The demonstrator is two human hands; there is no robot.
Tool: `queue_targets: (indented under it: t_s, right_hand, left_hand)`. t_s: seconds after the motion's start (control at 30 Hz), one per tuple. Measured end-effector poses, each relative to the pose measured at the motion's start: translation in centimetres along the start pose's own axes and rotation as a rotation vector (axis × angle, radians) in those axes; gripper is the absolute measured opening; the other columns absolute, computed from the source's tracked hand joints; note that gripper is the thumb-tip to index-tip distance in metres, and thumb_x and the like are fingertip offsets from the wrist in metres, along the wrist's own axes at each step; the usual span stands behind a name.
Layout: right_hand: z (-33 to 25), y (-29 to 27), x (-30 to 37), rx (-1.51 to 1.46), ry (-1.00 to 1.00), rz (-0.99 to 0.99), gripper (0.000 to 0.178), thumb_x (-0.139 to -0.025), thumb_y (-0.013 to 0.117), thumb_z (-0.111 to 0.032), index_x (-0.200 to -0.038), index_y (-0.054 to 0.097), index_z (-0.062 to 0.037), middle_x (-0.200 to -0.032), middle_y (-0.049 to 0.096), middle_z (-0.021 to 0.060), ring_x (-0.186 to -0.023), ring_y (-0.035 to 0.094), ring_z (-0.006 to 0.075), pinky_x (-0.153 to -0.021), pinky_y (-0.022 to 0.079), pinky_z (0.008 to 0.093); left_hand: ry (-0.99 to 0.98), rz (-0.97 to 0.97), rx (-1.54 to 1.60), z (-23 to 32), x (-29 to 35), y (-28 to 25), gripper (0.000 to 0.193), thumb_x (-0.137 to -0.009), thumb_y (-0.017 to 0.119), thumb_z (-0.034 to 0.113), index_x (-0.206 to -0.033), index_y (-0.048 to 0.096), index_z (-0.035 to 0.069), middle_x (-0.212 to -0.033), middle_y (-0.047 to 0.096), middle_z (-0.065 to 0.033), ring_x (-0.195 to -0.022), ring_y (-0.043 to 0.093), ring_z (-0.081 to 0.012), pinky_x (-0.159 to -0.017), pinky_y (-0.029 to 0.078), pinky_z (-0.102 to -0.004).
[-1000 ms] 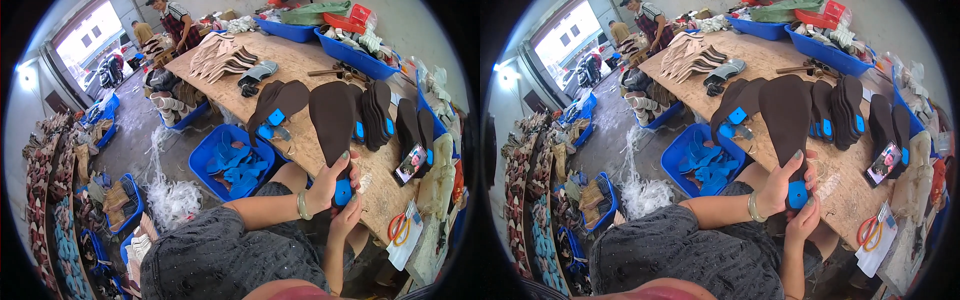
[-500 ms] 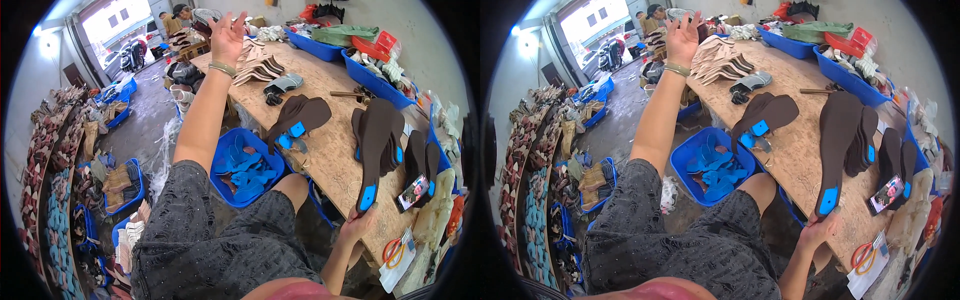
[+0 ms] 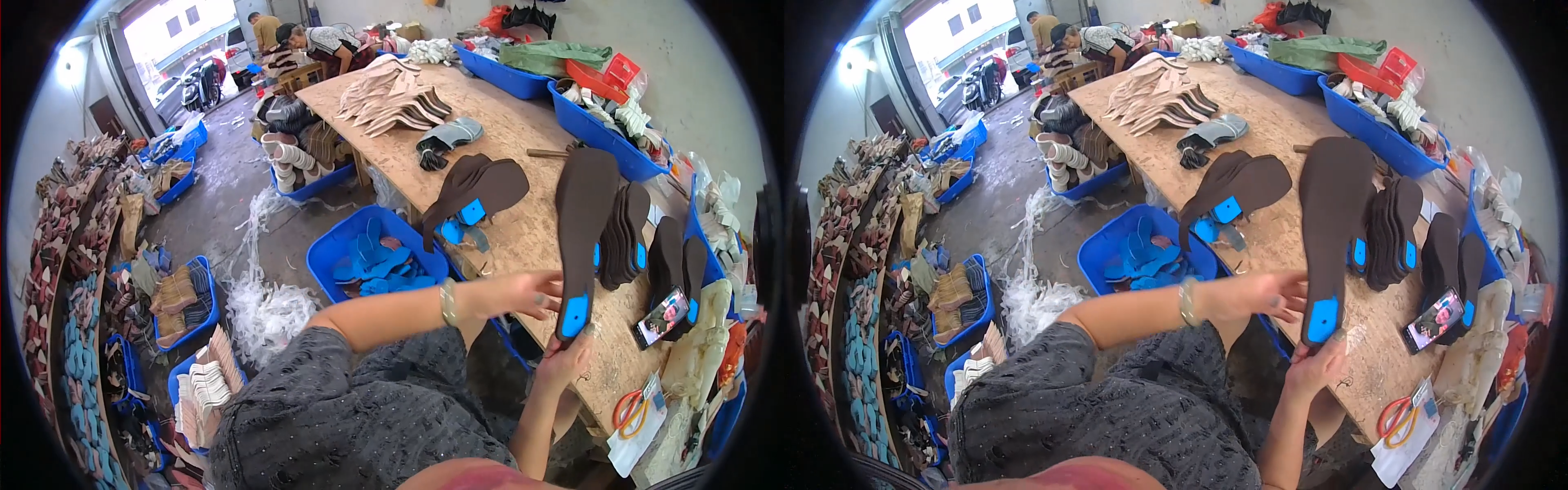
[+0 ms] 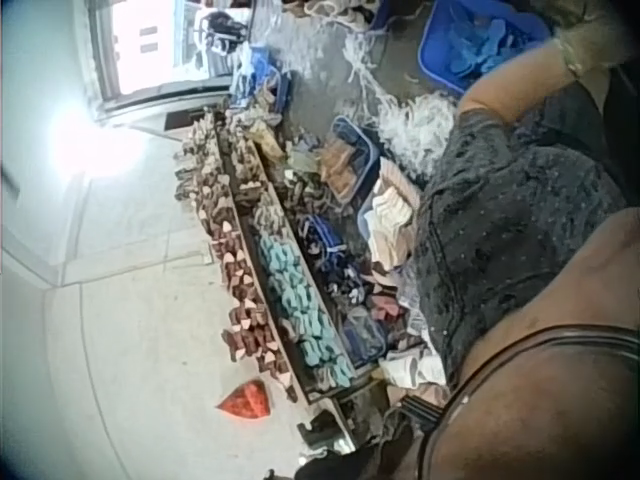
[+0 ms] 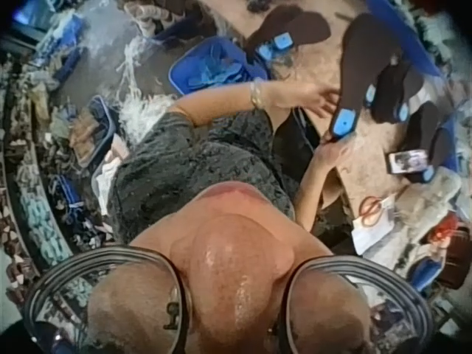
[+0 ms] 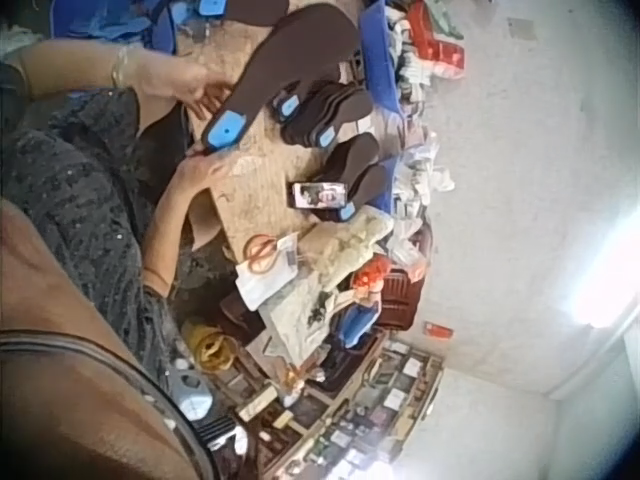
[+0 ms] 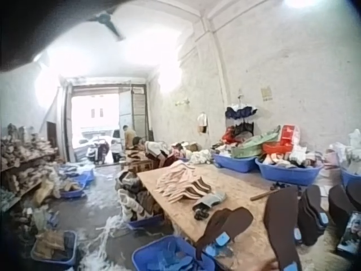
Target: The recorder is assembling and inspecting shoe soles and insoles in a workshop.
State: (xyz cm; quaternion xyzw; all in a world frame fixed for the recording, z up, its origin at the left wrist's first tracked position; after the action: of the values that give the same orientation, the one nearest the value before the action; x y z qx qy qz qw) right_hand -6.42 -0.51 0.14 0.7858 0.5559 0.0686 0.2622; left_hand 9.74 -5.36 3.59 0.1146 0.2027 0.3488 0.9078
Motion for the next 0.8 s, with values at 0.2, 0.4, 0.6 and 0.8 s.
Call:
queue_targets:
  t_s: [0.2,0.4,0.6,0.8]
  right_hand:
    - [-0.5,-0.8,0.8,0.161,0.063,-0.244,0.046,-0.1,0.037,-0.041,-0.108,0.052,0.0012,-0.066,0.051,0.0027,-0.044,0.043,0.0075,-0.038,0.033,0.0195]
    - [-0.7,1.3,1.7,0.345,-0.208,-0.207,0.049,-0.101,0.035,-0.036,-0.124,0.047,0.0059,-0.09,0.057,0.0086,-0.07,0.055,0.0127,-0.057,0.044,0.0226]
    - [0.3,1.0,1.2,0.117,-0.05,-0.236,0.043,-0.099,0.042,-0.028,-0.126,0.044,0.0051,-0.094,0.057,0.0055,-0.066,0.053,0.0099,-0.054,0.042,0.0215]
    - [0.9,2.0,1.7,0.085,0.029,-0.423,0.05,-0.09,0.057,-0.009,-0.132,0.033,0.0024,-0.087,0.056,0.0025,-0.057,0.048,0.0065,-0.045,0.037,0.0189]
  left_hand:
    - [0.23,0.321,0.31,0.3,-2.1,6.2,0.052,-0.096,0.048,0.043,-0.125,0.041,0.001,-0.096,0.062,-0.0114,-0.091,0.061,-0.0179,-0.082,0.049,-0.0323]
    - [0.273,0.43,0.381,0.0,-2.7,7.2,0.043,-0.097,0.044,0.046,-0.1,0.05,0.003,-0.068,0.054,-0.0072,-0.066,0.055,-0.0166,-0.066,0.048,-0.03]
    - [0.246,0.484,0.421,0.2,-3.0,6.4,0.044,-0.096,0.045,0.047,-0.1,0.049,0.004,-0.068,0.053,-0.0075,-0.067,0.055,-0.0179,-0.067,0.048,-0.0304]
    - [0.233,0.539,0.421,1.3,-2.0,5.0,0.044,-0.095,0.047,0.047,-0.099,0.048,0.004,-0.068,0.051,-0.0076,-0.068,0.053,-0.0199,-0.067,0.046,-0.0315]
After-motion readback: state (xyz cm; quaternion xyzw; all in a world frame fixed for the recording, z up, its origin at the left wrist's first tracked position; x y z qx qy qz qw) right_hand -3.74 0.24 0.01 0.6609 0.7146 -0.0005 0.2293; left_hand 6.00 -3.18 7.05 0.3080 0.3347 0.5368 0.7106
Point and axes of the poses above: each hand's wrist, its own x-axis away from the middle knuckle, its own y-axis out of the palm, z = x × y, the point moved 1 cm from there along -x, towards the middle knuckle
